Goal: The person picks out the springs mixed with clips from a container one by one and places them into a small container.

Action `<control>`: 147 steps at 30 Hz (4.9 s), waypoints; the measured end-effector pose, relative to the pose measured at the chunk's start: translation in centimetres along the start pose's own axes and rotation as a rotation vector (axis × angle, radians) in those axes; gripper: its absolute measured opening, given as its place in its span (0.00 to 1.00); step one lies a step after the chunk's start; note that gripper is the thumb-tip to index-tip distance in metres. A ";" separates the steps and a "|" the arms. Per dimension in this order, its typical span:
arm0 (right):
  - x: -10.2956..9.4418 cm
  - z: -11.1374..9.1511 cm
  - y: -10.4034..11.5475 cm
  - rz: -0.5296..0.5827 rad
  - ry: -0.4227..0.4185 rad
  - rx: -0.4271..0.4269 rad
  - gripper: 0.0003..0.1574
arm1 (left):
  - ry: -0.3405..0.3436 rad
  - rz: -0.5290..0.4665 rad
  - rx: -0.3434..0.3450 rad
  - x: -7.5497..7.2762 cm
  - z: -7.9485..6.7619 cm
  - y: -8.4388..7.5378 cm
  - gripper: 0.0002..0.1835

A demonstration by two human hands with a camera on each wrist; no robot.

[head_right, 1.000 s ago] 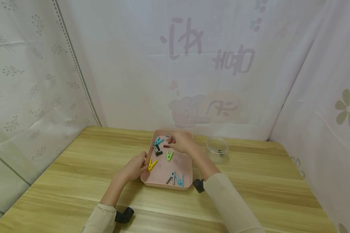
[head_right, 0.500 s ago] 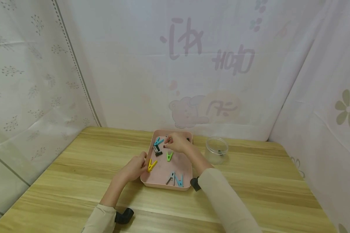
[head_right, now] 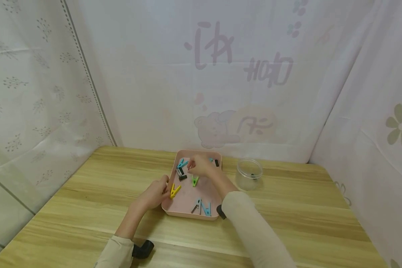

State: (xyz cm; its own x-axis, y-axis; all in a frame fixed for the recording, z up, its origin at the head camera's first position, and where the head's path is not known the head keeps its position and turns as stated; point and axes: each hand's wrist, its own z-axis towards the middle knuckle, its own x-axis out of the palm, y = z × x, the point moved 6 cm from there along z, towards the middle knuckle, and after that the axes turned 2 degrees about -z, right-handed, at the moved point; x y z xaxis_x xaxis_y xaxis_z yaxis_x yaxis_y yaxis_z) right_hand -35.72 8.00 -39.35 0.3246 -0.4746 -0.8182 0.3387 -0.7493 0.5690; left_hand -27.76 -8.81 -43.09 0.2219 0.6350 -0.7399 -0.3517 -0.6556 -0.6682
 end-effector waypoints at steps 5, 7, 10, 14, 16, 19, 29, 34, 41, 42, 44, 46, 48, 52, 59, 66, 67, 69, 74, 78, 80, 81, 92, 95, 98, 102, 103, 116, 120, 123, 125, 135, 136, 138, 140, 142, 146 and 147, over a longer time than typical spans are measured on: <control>0.8 0.7 -0.2 -0.029 -0.009 -0.005 0.07 | 0.002 -0.008 -0.007 -0.1 -0.1 0.0 0.06; 1.1 0.9 -0.3 -0.045 -0.010 0.001 0.07 | 0.005 -0.012 -0.011 0.0 -0.1 0.0 0.06; 1.3 1.1 -0.2 -0.057 0.000 -0.004 0.09 | 0.003 -0.023 -0.011 0.0 -0.1 0.0 0.07; 1.6 1.3 0.1 -0.072 0.014 -0.010 0.09 | 0.002 -0.021 -0.014 0.0 -0.2 0.0 0.07; 1.7 1.3 0.3 -0.072 0.024 -0.001 0.10 | 0.001 -0.017 -0.014 0.0 -0.2 0.1 0.07; 1.9 1.5 0.4 -0.073 0.034 0.011 0.10 | -0.005 -0.012 -0.014 0.1 -0.1 0.1 0.06; 2.4 2.0 0.5 -0.076 0.046 0.038 0.08 | -0.012 -0.001 0.003 0.1 0.0 0.2 0.07; 2.8 2.4 0.1 -0.087 0.051 0.062 0.08 | -0.009 -0.010 -0.005 0.2 0.0 0.2 0.08; 3.4 2.8 -0.4 -0.118 0.082 0.087 0.08 | -0.018 -0.008 0.004 0.2 0.1 0.3 0.08; 3.5 2.9 -0.4 -0.119 0.082 0.091 0.08 | -0.020 -0.010 0.004 0.2 0.0 0.3 0.08; 3.6 3.0 -0.5 -0.115 0.081 0.099 0.08 | -0.018 -0.012 0.001 0.2 0.0 0.3 0.08; 3.7 3.1 -0.5 -0.120 0.077 0.101 0.08 | -0.015 -0.012 0.000 0.2 0.0 0.3 0.08; 3.7 3.2 -0.5 -0.132 0.072 0.102 0.07 | -0.011 -0.012 -0.001 0.3 0.0 0.3 0.08; 3.8 3.3 -0.5 -0.156 0.059 0.098 0.05 | -0.008 -0.013 0.002 0.3 0.1 0.3 0.08; 3.9 3.2 -0.2 -0.181 0.059 0.080 0.05 | -0.010 -0.028 0.008 0.2 -0.1 0.2 0.08; 3.5 2.8 0.0 -0.193 0.071 0.053 0.07 | -0.010 -0.022 -0.001 0.4 -0.2 0.3 0.08; 3.4 2.7 0.0 -0.193 0.077 0.048 0.07 | -0.011 -0.025 -0.001 0.3 -0.2 0.4 0.08; 3.2 2.5 0.1 -0.189 0.084 0.044 0.07 | -0.012 -0.028 -0.002 0.3 -0.2 0.4 0.09; 2.6 2.2 0.0 -0.180 0.090 0.054 0.03 | -0.013 -0.022 -0.005 0.3 -0.1 0.4 0.09; 2.1 2.0 0.0 -0.204 0.066 0.066 0.03 | -0.017 -0.012 -0.003 0.3 -0.1 0.4 0.09; 1.8 1.9 0.2 -0.207 0.057 0.071 0.04 | -0.015 -0.012 -0.006 0.3 -0.1 0.4 0.09; 1.6 1.9 0.2 -0.210 0.055 0.071 0.04 | -0.014 -0.015 -0.008 0.3 -0.1 0.4 0.09; 0.8 1.6 0.3 -0.084 0.041 0.030 0.05 | -0.017 -0.015 -0.016 0.2 -0.1 0.4 0.09; 0.7 1.6 0.2 -0.058 0.022 0.013 0.06 | -0.015 -0.013 -0.015 0.2 -0.1 0.4 0.09; 0.8 1.4 0.2 -0.034 0.007 -0.008 0.07 | -0.013 -0.016 -0.015 0.2 -0.1 0.4 0.09; 0.8 1.1 0.2 0.005 -0.015 -0.028 0.08 | -0.005 -0.023 -0.020 0.3 -0.1 0.4 0.09; 0.8 1.0 0.2 0.014 -0.020 -0.030 0.09 | -0.003 -0.022 -0.019 0.3 -0.1 0.3 0.09; 0.4 0.2 0.5 0.117 -0.037 0.003 0.11 | -0.014 -0.016 0.000 0.2 -0.1 0.2 0.08; 0.2 -0.1 0.8 0.122 -0.045 -0.004 0.11 | -0.013 -0.019 -0.001 0.1 -0.1 0.2 0.08; 0.0 -0.3 0.9 0.126 -0.051 -0.006 0.11 | -0.014 -0.020 -0.001 0.1 -0.1 0.2 0.09; -0.1 -0.4 1.1 0.128 -0.053 -0.012 0.11 | -0.015 -0.016 0.000 0.1 -0.1 0.2 0.09; -0.2 -0.7 1.1 0.142 -0.088 -0.025 0.10 | -0.001 -0.021 0.005 0.4 0.0 0.4 0.07; -0.2 -0.8 1.0 0.146 -0.090 -0.026 0.10 | 0.000 -0.022 0.003 0.5 0.0 0.5 0.07; -0.3 -0.9 1.0 0.146 -0.098 -0.035 0.09 | 0.001 -0.024 -0.003 0.5 0.0 0.5 0.07; -0.3 -1.0 1.1 0.149 -0.104 -0.045 0.09 | 0.001 -0.028 -0.007 0.5 0.0 0.5 0.07; -0.4 -1.1 1.1 0.151 -0.113 -0.052 0.08 | 0.002 -0.033 -0.013 0.5 0.0 0.5 0.07; -0.6 -1.4 0.9 0.144 -0.139 -0.064 0.08 | 0.006 -0.044 -0.020 0.5 0.0 0.5 0.07; -0.6 -1.5 0.8 0.148 -0.144 -0.064 0.09 | 0.006 -0.044 -0.021 0.5 0.0 0.5 0.07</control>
State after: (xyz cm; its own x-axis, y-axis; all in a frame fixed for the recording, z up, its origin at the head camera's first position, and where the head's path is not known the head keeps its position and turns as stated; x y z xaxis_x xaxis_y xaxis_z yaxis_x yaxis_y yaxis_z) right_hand -34.31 8.35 -38.26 0.2469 -0.6419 -0.7260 0.3534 -0.6379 0.6842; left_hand -27.83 -8.84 -43.82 0.2425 0.6612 -0.7100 -0.3226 -0.6352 -0.7017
